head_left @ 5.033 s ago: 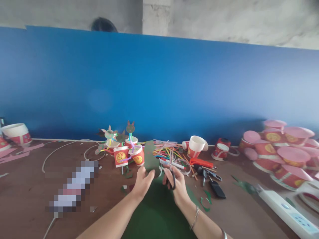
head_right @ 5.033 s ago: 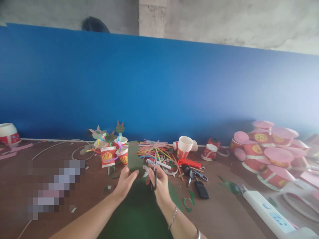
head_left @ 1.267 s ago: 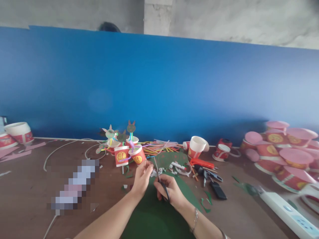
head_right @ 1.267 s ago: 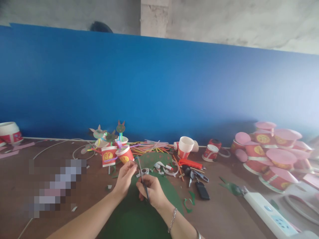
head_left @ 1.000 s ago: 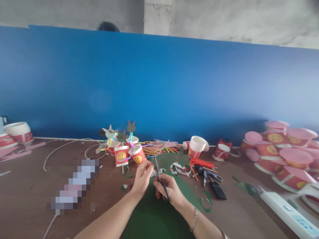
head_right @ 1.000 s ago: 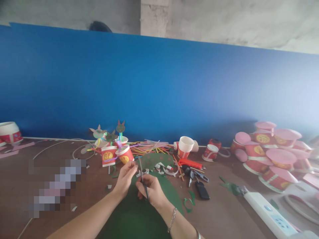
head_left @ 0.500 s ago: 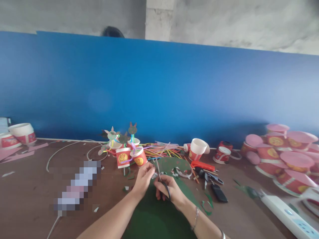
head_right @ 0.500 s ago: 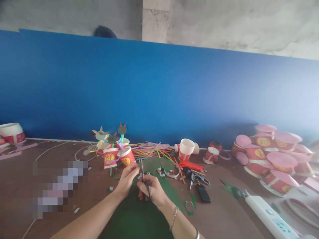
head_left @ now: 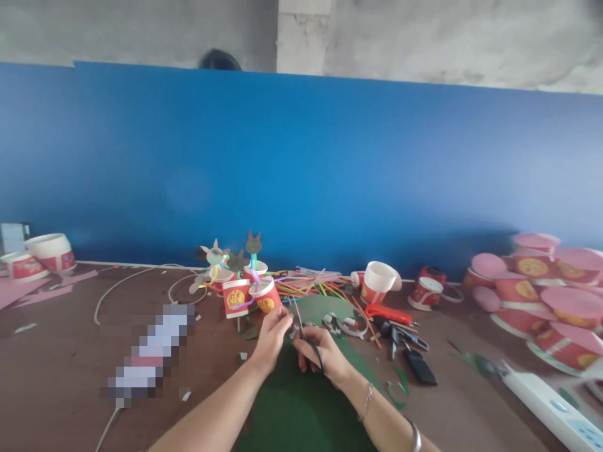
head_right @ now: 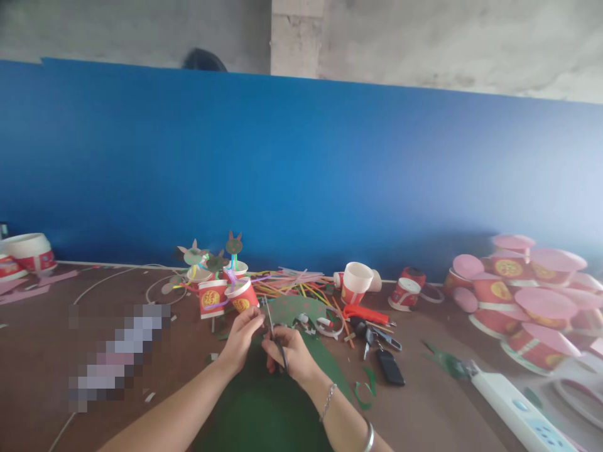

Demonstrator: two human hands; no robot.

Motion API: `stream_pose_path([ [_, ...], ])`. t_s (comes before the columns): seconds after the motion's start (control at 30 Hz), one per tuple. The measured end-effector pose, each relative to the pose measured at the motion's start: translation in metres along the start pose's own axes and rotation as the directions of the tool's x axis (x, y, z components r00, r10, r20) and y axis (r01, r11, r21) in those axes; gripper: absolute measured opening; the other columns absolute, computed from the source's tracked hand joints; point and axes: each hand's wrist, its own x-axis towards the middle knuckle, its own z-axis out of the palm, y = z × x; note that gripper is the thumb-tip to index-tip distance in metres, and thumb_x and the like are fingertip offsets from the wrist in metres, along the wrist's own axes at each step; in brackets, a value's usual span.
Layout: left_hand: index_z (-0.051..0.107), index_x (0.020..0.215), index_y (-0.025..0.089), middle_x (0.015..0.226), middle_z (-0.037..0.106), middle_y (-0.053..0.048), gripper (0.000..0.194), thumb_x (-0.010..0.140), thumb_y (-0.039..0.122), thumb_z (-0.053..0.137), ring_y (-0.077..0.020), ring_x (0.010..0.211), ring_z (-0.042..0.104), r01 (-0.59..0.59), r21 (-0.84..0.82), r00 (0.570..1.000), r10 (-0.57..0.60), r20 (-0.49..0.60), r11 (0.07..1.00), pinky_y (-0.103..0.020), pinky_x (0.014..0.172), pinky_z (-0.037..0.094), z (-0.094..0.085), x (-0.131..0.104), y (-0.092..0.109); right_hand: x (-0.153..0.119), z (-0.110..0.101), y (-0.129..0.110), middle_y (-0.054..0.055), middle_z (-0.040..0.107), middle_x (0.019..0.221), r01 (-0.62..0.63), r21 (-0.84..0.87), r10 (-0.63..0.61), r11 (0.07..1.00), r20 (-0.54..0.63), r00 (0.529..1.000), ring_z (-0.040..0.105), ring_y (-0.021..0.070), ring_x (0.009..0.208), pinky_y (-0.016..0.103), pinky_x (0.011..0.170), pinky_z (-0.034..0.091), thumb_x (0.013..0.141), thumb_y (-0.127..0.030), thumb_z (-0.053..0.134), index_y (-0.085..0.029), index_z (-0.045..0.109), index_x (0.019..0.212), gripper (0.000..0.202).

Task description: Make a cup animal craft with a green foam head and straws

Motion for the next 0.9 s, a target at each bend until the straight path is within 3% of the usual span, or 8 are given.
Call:
stream_pose_path([
  [0.9,0.048,0.063,0.017,0.059,0.048,0.004,0.018,0.072,0.027,0.060,-0.0106,0.058,0.044,0.079,-0.119,0.997,-0.075,0.035,0.990,-0.022,0.061,0.036,-0.001,0.000,0.004,-0.004,-0.008,-0.005,-0.006,0.050,0.038,-0.024,-0.047,0.026,0.999,0.035,0.999,0.041,0.0059,0.031,0.016,0.032,0.028,0.070,-0.045,0.065,-0.015,0.053,0.067,0.032],
])
